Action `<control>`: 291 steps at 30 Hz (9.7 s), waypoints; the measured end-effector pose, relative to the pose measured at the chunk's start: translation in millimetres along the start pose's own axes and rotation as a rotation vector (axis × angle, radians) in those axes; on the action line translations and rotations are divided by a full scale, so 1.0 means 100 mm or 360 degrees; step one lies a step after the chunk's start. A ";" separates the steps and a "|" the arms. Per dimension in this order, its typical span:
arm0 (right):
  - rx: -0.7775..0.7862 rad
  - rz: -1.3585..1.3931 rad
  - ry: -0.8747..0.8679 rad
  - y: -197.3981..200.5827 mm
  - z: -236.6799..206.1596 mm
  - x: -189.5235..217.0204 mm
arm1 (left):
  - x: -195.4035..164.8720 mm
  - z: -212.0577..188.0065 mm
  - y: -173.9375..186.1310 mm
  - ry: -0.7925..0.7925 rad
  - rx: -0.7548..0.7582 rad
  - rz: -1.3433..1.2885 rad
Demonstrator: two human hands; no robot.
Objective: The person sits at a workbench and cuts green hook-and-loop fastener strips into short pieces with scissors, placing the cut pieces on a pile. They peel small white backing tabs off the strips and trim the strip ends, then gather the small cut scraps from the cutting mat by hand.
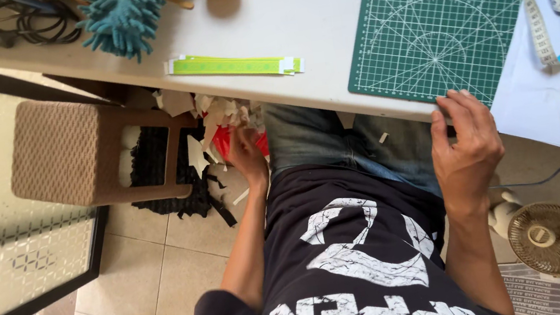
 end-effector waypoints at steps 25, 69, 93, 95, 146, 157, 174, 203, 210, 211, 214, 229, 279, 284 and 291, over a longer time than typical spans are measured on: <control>0.0123 0.0231 -0.0119 0.26 0.19 0.06 | -1.49 0.78 -0.31 -0.1509 0.0741 0.0227; 0.0367 0.2078 -0.1410 0.23 -0.41 -0.53 | -2.32 -0.36 -1.66 -0.0991 0.1471 -0.0733; 0.0641 0.1627 -0.1409 0.09 -0.35 -0.34 | -2.30 -0.60 -1.42 0.0476 0.1701 -0.1078; 0.0640 0.1638 -0.1421 0.09 -0.35 -0.33 | -2.33 -0.60 -1.40 0.0470 0.1648 -0.1058; 0.0530 0.1355 -0.1406 0.11 -0.35 -0.37 | -2.40 -0.67 -1.30 0.0147 0.1539 -0.0852; 0.0518 0.1255 -0.1464 0.13 -0.33 -0.33 | -2.39 -0.67 -1.30 0.0204 0.1538 -0.0856; 0.0495 0.1169 -0.1480 0.13 -0.37 -0.34 | -2.34 -0.67 -1.31 0.0212 0.1539 -0.0752; -0.0257 0.1477 -0.1330 0.49 -0.17 -0.80 | -2.10 -0.31 -0.95 -0.0086 0.2124 -0.0458; 0.0427 0.1503 -0.1389 0.12 -0.46 -0.54 | -2.11 -0.46 -1.21 0.0890 0.1752 -0.1437; 0.0602 0.1398 -0.1376 0.10 -0.49 -0.50 | -2.10 -0.48 -1.22 0.0938 0.1739 -0.1415; 0.0555 0.1679 -0.1441 0.10 -0.47 -0.46 | -2.12 -0.49 -1.23 0.0816 0.1658 -0.1165; 0.0783 0.1669 -0.1397 0.08 -0.34 -0.24 | -2.44 -0.52 -1.07 0.0227 0.1545 -0.0912; 0.0770 0.1589 -0.1296 0.10 -0.29 -0.17 | -2.52 -0.50 -0.94 -0.0016 0.1490 -0.0730; 0.0796 0.1598 -0.1308 0.09 -0.29 -0.18 | -2.50 -0.52 -0.95 0.0015 0.1503 -0.0778; 0.0753 0.1605 -0.1353 0.09 -0.32 -0.19 | -2.51 -0.53 -0.95 0.0000 0.1507 -0.0773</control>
Point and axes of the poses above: each hand's wrist, its own z-axis towards the middle knuckle, its own y-axis out of the back of the hand, x = y × z, the point moved 3 cm from there along z, towards the middle knuckle, and after that the axes turned 15 degrees about -x, right-handed, at the moved point
